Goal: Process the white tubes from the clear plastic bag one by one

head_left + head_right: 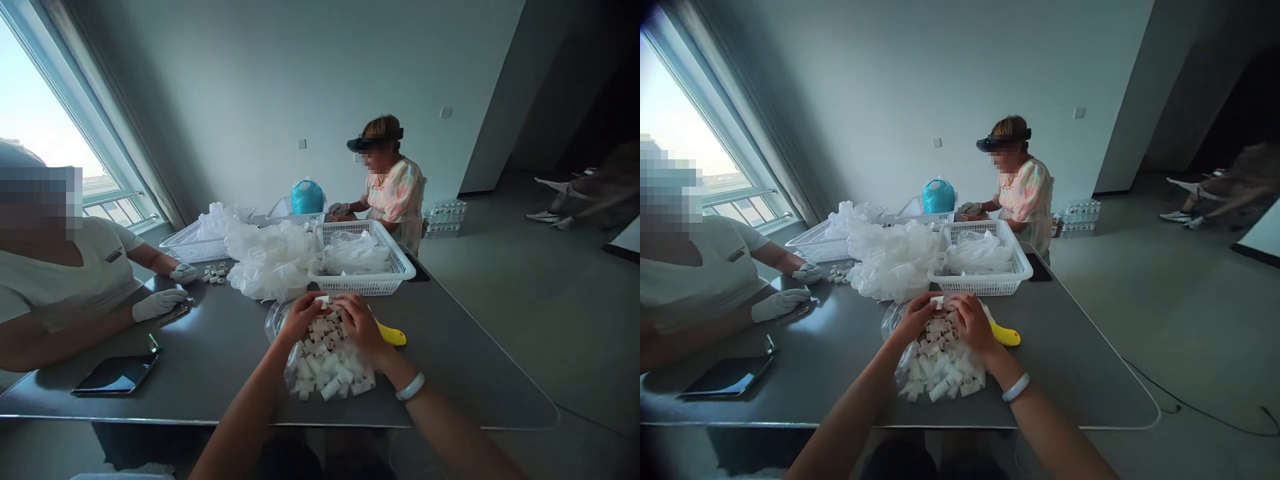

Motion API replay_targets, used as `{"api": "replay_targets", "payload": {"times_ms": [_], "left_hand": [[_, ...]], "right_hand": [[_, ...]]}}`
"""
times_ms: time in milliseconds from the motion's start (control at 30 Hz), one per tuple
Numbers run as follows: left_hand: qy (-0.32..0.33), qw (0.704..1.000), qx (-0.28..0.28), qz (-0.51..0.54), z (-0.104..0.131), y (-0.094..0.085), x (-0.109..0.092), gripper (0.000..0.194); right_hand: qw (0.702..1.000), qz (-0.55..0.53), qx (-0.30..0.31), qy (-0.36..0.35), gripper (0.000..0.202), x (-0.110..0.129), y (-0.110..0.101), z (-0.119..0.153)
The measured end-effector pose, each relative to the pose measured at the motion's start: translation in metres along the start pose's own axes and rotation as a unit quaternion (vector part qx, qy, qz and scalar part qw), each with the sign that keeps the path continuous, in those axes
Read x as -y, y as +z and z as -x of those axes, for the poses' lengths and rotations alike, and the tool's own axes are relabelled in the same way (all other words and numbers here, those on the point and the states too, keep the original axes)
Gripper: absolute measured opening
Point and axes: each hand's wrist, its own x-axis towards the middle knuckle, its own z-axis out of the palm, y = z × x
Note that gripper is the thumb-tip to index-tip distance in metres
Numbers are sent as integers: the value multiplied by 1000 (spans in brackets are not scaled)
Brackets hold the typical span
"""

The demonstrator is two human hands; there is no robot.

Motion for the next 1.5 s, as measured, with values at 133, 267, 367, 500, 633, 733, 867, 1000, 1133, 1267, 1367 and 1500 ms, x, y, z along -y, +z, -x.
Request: {"api": "replay_targets", "payload": {"times_ms": [133,267,367,500,633,733,867,1000,1133,1267,1367,1500], "left_hand": [[-27,997,21,69,0,3,-6,34],[-49,993,19,106,9,7,-11,35],[-62,991,18,119,16,10,-13,38],[-2,998,26,58,21,15,-13,38],[115,990,-10,-82,24,18,-10,27],[158,974,-20,-159,24,19,-8,20],[144,980,-72,-122,21,15,-9,21],[112,991,-72,-32,19,11,-9,37],[143,976,-67,-152,23,15,-2,37],[239,913,-58,-325,30,18,0,28],[294,867,-63,-397,32,16,-1,30],[360,806,-31,-468,32,16,-2,26]], "right_hand": [[997,-19,49,-51,34,5,0,3],[996,-6,63,-59,35,10,-3,3],[995,-7,67,-73,32,17,-6,2],[994,-83,56,-54,26,27,-4,2],[963,-242,42,106,24,27,4,4],[930,-313,36,191,28,22,5,3],[943,-295,-6,153,20,18,-8,-2],[949,-245,-41,196,24,16,-14,-6],[901,-330,46,276,34,13,-3,-3],[832,-431,78,341,35,20,5,-1],[768,-511,65,382,35,26,6,-2],[729,-554,56,399,34,27,7,-3]]}}
